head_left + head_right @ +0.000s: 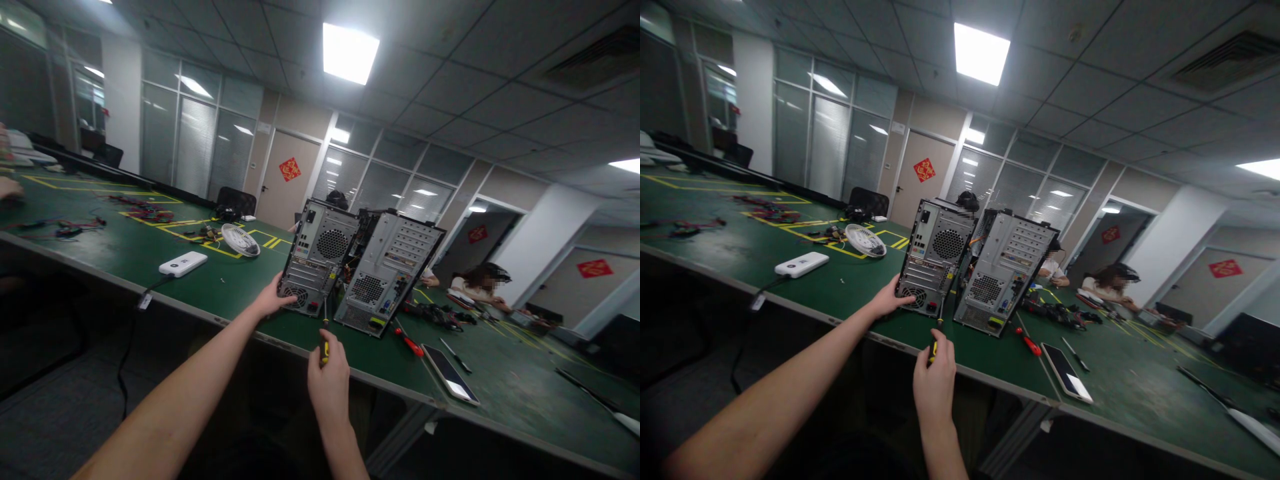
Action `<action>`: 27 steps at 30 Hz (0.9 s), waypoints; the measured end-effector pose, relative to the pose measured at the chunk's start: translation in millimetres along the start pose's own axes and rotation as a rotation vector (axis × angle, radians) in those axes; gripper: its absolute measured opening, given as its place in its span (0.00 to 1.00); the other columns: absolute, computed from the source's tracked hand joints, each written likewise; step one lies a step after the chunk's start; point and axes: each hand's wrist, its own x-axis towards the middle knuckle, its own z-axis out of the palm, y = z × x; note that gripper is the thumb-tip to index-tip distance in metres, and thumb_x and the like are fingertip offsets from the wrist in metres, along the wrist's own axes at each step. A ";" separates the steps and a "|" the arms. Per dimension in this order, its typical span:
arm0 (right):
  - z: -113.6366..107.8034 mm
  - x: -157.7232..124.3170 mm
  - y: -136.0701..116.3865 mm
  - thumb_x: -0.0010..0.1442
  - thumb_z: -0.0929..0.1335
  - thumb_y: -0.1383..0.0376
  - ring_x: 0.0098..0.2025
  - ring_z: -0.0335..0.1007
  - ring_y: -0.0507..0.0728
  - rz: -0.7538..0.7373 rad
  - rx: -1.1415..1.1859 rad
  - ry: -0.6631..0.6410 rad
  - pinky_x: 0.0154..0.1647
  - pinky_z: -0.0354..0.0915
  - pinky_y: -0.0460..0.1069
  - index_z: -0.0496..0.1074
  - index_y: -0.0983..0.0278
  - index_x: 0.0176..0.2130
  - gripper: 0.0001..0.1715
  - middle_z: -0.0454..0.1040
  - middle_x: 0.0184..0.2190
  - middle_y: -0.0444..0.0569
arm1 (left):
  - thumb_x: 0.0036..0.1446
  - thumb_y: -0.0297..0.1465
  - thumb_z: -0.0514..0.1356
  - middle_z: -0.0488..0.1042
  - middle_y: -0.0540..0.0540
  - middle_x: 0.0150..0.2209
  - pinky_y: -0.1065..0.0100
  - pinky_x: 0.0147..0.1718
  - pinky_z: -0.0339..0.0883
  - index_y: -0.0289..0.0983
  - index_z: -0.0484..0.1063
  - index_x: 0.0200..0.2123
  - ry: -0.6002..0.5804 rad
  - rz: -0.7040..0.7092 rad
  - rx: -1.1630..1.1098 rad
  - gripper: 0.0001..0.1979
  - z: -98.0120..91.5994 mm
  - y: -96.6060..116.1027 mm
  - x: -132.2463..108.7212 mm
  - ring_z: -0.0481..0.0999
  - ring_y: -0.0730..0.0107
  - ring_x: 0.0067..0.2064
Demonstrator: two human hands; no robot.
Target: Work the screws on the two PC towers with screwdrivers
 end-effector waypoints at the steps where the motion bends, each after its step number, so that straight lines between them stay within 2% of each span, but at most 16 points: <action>1: 0.8 -0.5 0.9 0.68 0.61 0.65 0.51 0.76 0.63 -0.004 0.005 -0.002 0.53 0.70 0.56 0.73 0.63 0.55 0.20 0.77 0.49 0.57 | 0.45 0.46 0.75 0.73 0.37 0.64 0.50 0.66 0.62 0.39 0.57 0.71 0.001 -0.002 0.000 0.54 0.0 -0.3 0.1 0.73 0.46 0.65; 7: 7.3 -3.1 7.8 0.72 0.59 0.60 0.56 0.74 0.65 -0.008 0.001 0.014 0.56 0.70 0.59 0.65 0.65 0.62 0.24 0.74 0.55 0.61 | 0.43 0.47 0.76 0.74 0.36 0.63 0.50 0.65 0.63 0.40 0.59 0.71 0.015 -0.004 -0.012 0.55 0.3 -3.2 1.3 0.73 0.45 0.64; 15: 4.3 -3.5 1.7 0.72 0.60 0.62 0.50 0.75 0.64 -0.056 -0.051 0.067 0.49 0.72 0.59 0.65 0.62 0.58 0.18 0.67 0.52 0.58 | 0.45 0.47 0.75 0.73 0.36 0.64 0.51 0.65 0.63 0.39 0.57 0.71 0.003 0.015 -0.007 0.54 0.5 -2.0 0.7 0.74 0.47 0.64; 20: 0.7 -2.9 -0.3 0.74 0.59 0.59 0.48 0.75 0.64 -0.056 -0.083 0.070 0.46 0.73 0.58 0.65 0.62 0.57 0.17 0.67 0.51 0.58 | 0.46 0.47 0.74 0.73 0.37 0.64 0.50 0.65 0.63 0.40 0.57 0.72 0.005 0.025 0.007 0.54 1.1 -5.3 2.5 0.73 0.47 0.64; 27: 0.1 -2.3 1.5 0.75 0.58 0.57 0.49 0.75 0.65 -0.047 -0.082 0.069 0.46 0.72 0.58 0.66 0.62 0.57 0.19 0.69 0.50 0.59 | 0.43 0.46 0.76 0.74 0.37 0.63 0.48 0.66 0.62 0.41 0.59 0.71 0.018 0.030 -0.042 0.54 2.1 -11.4 5.2 0.74 0.46 0.64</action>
